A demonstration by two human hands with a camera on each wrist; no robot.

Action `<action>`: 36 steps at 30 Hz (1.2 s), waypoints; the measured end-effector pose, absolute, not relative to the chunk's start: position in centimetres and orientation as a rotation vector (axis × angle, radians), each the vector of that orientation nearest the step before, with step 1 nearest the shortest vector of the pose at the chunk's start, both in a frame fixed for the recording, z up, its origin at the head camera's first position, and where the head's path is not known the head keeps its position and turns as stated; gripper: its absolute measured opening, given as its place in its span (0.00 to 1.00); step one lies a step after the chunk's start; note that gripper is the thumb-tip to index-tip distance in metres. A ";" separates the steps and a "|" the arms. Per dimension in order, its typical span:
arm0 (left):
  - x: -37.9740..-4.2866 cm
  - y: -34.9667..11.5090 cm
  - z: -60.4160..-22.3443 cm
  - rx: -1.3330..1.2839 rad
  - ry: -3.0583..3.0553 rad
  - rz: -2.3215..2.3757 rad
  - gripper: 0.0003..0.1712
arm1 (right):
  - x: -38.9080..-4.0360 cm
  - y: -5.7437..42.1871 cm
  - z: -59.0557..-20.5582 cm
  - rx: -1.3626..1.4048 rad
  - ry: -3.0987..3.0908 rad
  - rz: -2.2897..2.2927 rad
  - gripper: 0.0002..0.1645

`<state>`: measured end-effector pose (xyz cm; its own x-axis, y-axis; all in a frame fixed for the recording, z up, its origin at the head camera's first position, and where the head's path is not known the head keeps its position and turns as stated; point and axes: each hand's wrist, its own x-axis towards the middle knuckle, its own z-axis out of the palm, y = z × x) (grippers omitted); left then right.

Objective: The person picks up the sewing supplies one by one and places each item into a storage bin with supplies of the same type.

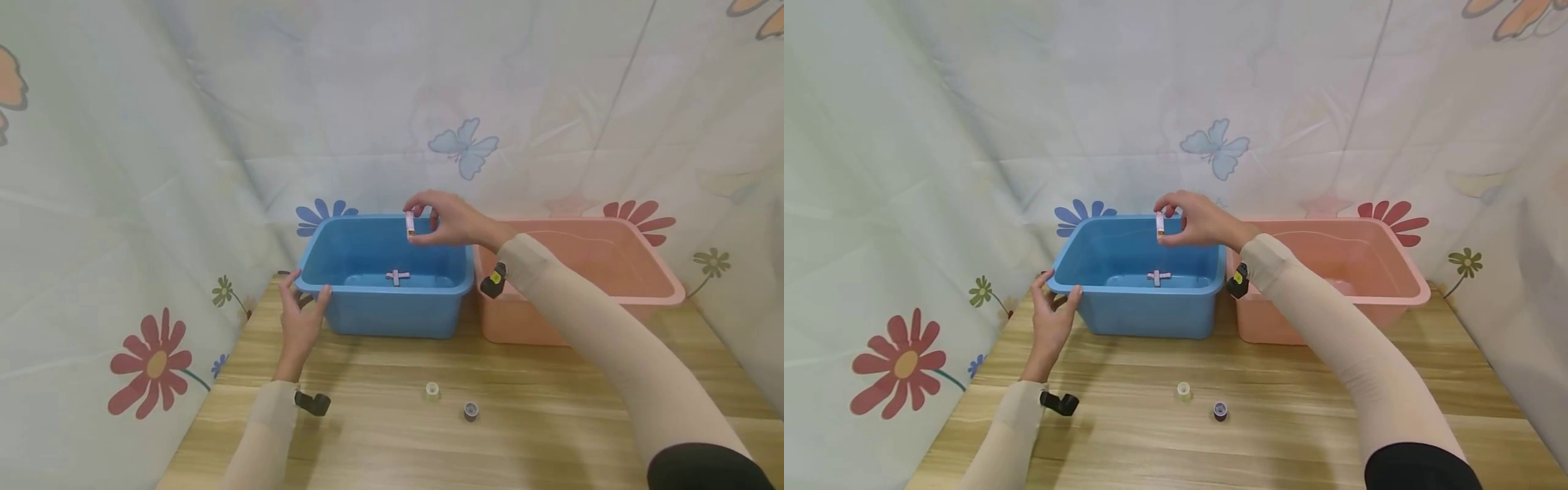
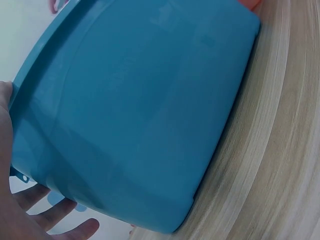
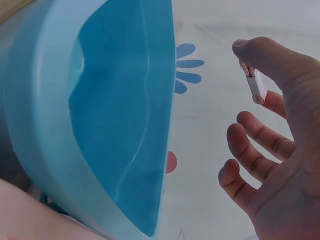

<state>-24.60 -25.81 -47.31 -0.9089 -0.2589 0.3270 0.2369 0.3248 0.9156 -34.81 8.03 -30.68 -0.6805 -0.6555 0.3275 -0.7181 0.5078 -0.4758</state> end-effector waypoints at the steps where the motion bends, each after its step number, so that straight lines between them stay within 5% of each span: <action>1: -24.6 -25.8 -47.4 0.014 -2.176 -1.610 0.45 | -34.9 8.0 -30.8 1.200 -2.639 0.910 0.35; 36: -24.5 -25.6 -47.4 -0.001 -2.159 -1.607 0.45 | -37.4 5.7 -32.3 1.137 -2.687 0.934 0.35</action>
